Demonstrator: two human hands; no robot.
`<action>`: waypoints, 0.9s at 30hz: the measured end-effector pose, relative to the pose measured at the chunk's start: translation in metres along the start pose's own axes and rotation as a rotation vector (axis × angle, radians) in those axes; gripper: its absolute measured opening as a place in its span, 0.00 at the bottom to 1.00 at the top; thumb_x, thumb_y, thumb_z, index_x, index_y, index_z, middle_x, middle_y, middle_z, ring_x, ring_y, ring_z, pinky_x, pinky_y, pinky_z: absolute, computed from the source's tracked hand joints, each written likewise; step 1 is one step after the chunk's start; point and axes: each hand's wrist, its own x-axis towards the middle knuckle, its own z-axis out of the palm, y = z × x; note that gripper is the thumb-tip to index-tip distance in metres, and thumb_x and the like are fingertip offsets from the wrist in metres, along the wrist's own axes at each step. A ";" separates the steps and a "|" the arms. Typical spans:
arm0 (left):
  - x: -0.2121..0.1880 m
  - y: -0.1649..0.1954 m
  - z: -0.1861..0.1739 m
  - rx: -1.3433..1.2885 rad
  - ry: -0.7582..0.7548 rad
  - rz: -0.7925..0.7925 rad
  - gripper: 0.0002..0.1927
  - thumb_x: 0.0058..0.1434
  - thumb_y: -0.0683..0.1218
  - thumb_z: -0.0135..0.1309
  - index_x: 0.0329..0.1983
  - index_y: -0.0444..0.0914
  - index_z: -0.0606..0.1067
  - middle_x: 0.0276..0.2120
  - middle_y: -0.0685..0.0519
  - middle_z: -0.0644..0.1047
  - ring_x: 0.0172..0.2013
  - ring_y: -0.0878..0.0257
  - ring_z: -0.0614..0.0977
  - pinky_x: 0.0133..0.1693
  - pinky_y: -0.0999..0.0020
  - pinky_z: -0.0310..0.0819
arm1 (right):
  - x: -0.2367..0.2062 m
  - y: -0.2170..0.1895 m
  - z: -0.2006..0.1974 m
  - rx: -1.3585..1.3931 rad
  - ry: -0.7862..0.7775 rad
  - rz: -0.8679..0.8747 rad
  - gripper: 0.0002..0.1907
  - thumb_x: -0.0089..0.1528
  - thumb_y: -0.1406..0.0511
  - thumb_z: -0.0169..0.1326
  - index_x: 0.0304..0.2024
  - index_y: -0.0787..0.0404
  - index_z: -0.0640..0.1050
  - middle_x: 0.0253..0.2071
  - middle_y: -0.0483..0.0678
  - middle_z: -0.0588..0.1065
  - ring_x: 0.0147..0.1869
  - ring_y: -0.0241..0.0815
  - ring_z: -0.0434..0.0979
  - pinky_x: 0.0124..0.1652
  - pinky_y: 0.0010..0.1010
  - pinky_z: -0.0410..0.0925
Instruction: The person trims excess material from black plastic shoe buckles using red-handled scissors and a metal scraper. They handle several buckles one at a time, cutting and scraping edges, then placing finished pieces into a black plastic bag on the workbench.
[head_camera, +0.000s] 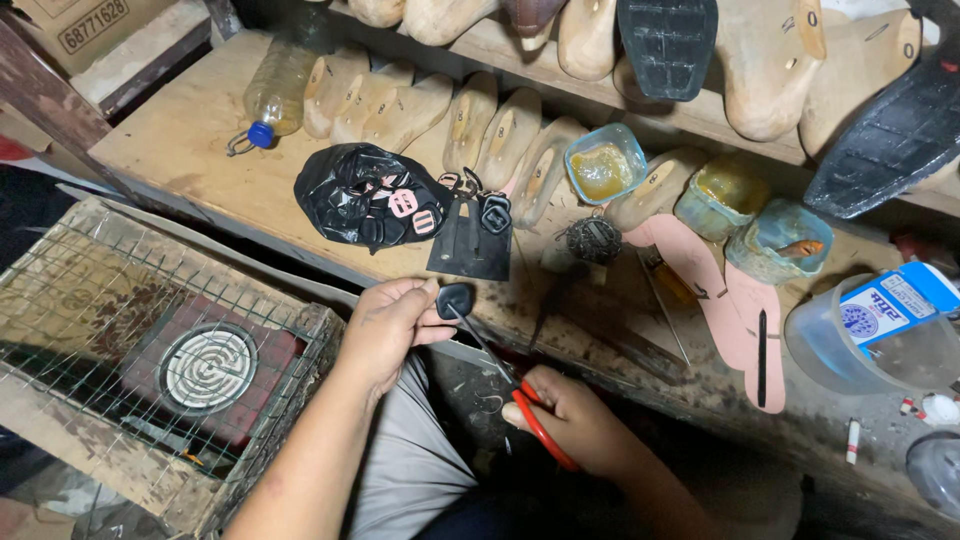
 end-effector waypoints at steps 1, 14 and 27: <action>0.000 0.001 -0.001 0.017 -0.008 0.000 0.14 0.68 0.47 0.49 0.40 0.32 0.80 0.35 0.48 0.84 0.34 0.62 0.86 0.39 0.65 0.82 | 0.001 -0.005 0.002 -0.046 0.036 -0.021 0.19 0.61 0.58 0.65 0.33 0.62 0.70 0.28 0.40 0.66 0.33 0.32 0.62 0.33 0.28 0.64; 0.004 -0.009 -0.006 0.005 -0.007 0.000 0.13 0.68 0.47 0.52 0.37 0.32 0.80 0.30 0.50 0.82 0.28 0.64 0.83 0.38 0.64 0.84 | -0.001 -0.030 0.006 -0.368 0.197 0.077 0.22 0.55 0.56 0.67 0.28 0.64 0.70 0.23 0.54 0.70 0.27 0.46 0.67 0.31 0.36 0.66; 0.002 -0.006 -0.003 0.105 -0.005 0.030 0.13 0.68 0.47 0.51 0.36 0.33 0.81 0.31 0.49 0.84 0.30 0.65 0.85 0.37 0.70 0.80 | 0.000 -0.019 0.009 -0.411 0.266 0.087 0.24 0.52 0.52 0.69 0.28 0.63 0.73 0.24 0.54 0.73 0.25 0.50 0.71 0.30 0.39 0.67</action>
